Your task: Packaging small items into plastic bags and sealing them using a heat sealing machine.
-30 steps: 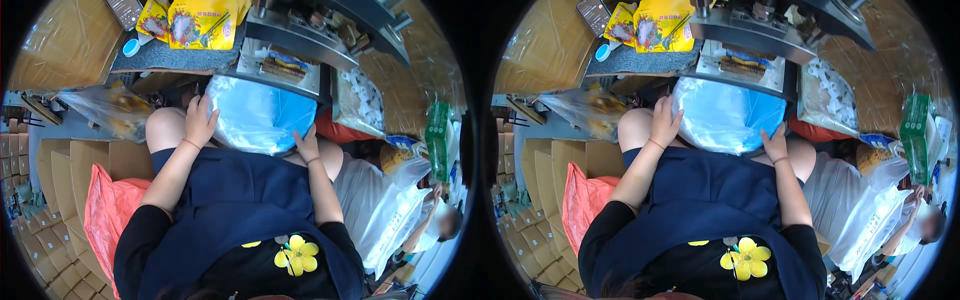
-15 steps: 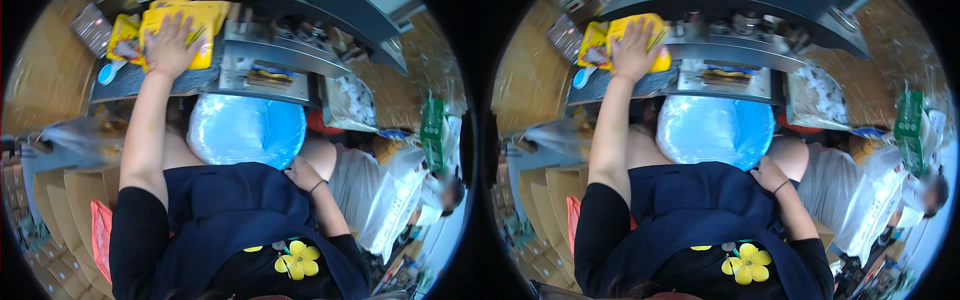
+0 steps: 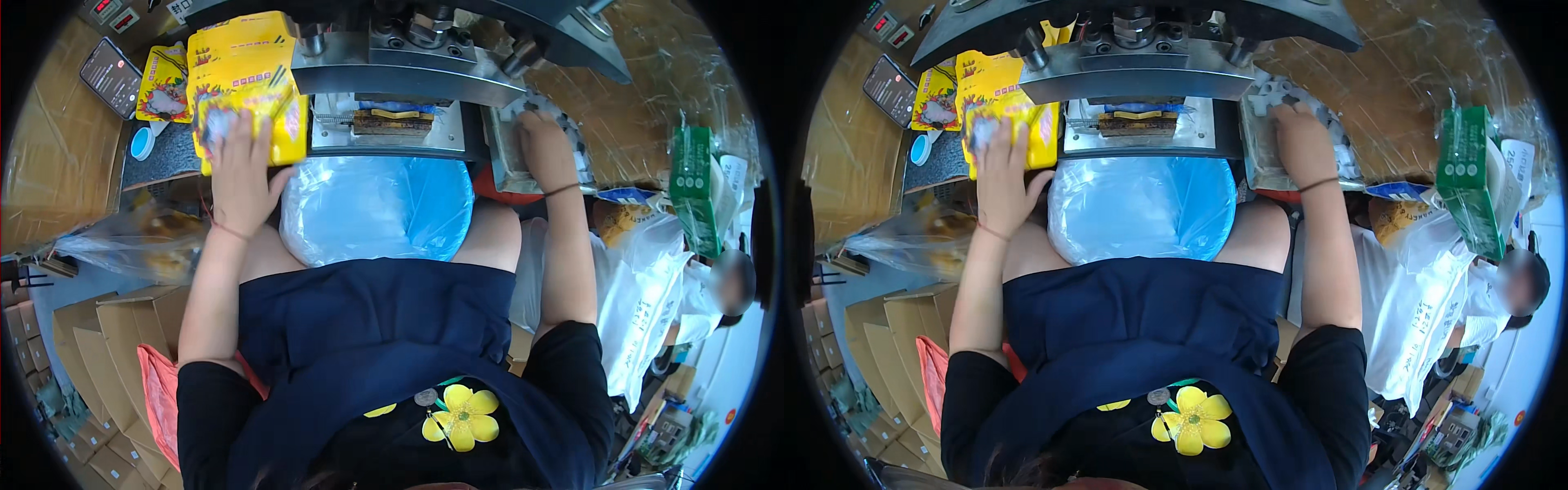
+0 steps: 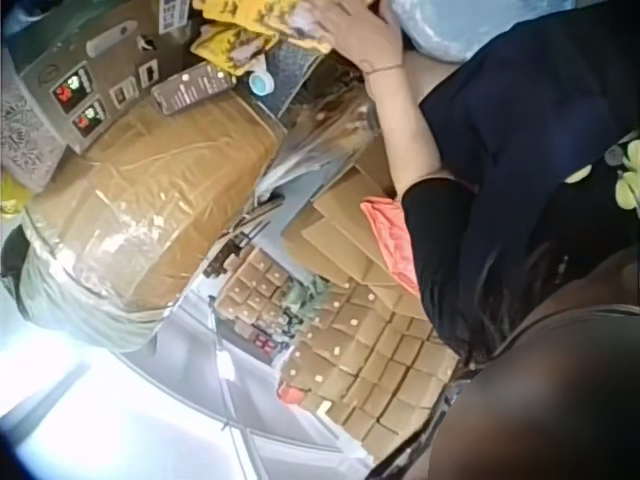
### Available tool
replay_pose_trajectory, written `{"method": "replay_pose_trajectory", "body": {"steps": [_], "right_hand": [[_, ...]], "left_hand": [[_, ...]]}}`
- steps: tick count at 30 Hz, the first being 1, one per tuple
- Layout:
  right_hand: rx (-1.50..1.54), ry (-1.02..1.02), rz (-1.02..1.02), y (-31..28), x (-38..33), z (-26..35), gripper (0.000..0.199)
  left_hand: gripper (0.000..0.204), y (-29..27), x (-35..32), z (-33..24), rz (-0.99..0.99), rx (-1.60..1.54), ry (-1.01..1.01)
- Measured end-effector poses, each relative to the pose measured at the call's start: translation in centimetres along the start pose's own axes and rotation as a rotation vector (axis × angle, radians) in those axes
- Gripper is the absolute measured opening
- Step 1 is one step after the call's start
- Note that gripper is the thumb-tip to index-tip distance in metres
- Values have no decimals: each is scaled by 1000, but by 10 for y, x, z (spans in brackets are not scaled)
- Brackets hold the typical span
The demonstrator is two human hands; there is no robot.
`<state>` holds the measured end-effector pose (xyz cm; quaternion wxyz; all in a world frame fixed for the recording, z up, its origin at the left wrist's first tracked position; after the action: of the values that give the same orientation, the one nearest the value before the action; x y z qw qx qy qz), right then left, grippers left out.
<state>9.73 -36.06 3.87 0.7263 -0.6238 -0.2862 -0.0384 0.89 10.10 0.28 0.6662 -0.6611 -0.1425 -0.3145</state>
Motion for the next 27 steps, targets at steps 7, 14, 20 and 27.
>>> {"method": "replay_pose_trajectory", "body": {"steps": [7,14,20,27], "right_hand": [[304,168,-301,-59,-15,71,18],[1247,209,-33,-67,-12,154,19],[1014,20,120,-66,3,149,18],[384,16,25,-70,2,113,23]], "left_hand": [[19,-43,-16,-24,-9,-1202,-889],[17,-43,3,-104,400,-1355,-771],[23,-46,-3,-136,606,-1692,-891],[29,-44,-17,-155,930,-2043,-1010]]}}
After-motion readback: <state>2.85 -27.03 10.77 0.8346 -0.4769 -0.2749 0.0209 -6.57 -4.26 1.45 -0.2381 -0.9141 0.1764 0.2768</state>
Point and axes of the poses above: each hand's wrist, its own x-axis towards the middle knuckle, its own y-axis out of the palm, z = x × y, the point moved 2 cm from there along x, towards the middle knuckle, and after that the axes turned 13 degrees about -z, right-handed, at the moved point
